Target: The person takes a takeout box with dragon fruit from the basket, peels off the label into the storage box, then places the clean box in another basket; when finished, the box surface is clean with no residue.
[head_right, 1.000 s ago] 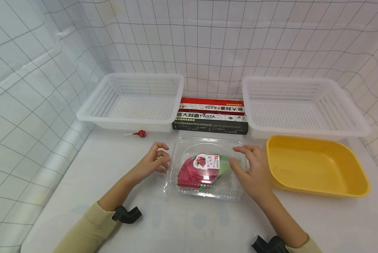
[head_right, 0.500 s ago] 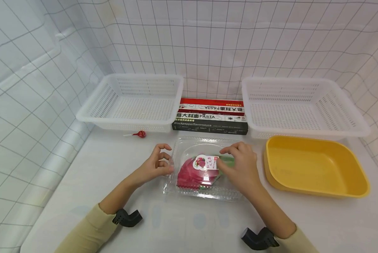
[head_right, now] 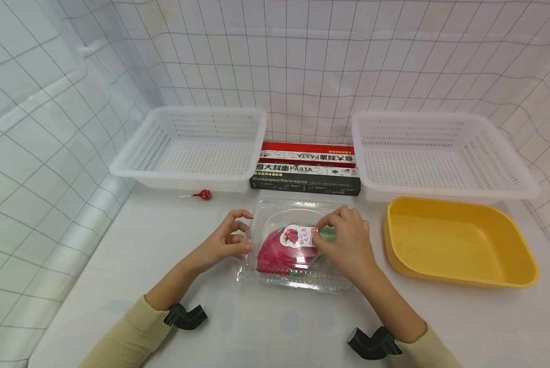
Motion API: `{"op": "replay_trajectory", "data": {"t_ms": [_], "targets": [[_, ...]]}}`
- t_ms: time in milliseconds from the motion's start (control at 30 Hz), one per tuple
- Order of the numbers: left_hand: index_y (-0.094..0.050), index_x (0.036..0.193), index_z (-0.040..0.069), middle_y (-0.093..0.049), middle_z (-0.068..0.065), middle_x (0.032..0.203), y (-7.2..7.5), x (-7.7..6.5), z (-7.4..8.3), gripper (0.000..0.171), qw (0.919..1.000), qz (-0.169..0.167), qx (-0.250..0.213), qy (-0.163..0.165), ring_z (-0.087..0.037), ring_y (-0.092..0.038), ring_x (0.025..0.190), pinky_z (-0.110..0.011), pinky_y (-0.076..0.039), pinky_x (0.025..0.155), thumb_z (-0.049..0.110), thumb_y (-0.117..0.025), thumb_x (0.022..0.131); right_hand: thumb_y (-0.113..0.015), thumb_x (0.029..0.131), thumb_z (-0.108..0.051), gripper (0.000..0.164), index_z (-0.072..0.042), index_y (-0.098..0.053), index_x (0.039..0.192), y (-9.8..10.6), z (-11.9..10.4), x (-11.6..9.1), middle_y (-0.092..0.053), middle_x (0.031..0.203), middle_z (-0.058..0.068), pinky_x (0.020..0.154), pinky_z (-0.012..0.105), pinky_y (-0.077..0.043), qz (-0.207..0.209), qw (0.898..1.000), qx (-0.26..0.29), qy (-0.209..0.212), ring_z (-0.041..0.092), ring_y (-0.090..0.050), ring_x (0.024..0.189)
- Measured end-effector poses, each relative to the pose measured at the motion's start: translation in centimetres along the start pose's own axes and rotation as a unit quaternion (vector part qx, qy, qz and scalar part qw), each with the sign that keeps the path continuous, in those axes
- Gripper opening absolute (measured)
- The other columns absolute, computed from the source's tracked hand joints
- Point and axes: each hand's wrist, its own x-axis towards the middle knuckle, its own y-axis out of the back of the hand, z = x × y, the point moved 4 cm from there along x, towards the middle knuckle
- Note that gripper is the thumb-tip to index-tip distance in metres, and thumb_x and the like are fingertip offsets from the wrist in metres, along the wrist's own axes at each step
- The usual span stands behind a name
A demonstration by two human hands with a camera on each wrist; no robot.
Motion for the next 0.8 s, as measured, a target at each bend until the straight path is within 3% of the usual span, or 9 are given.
{"op": "replay_trajectory", "data": {"t_ms": [500,800], "targets": [[-0.032,0.137,0.016,-0.043,-0.016,0.106,0.30,0.26,-0.47,0.068,0.9999,0.004,-0.005,0.012,-0.019,-0.055,0.070,-0.032,-0.056,0.067,0.022,-0.075,0.085,-0.071,0.081,-0.010,0.007,-0.007,-0.068,0.087,-0.23,-0.30,-0.03,-0.055,0.088,0.006,0.083,0.046,-0.030,0.007,0.999,0.041,0.013,0.024,-0.046,0.091],[-0.032,0.136,0.016,-0.044,-0.015,0.103,0.29,0.20,-0.41,0.068,0.9999,0.003,-0.012,0.011,-0.018,-0.056,0.069,-0.032,-0.056,0.066,0.023,-0.076,0.085,-0.072,0.082,-0.006,0.007,-0.009,-0.066,0.084,-0.44,-0.67,-0.41,-0.057,0.075,-0.001,0.064,0.030,-0.042,0.030,0.997,0.060,0.048,0.017,-0.048,0.073]]}}
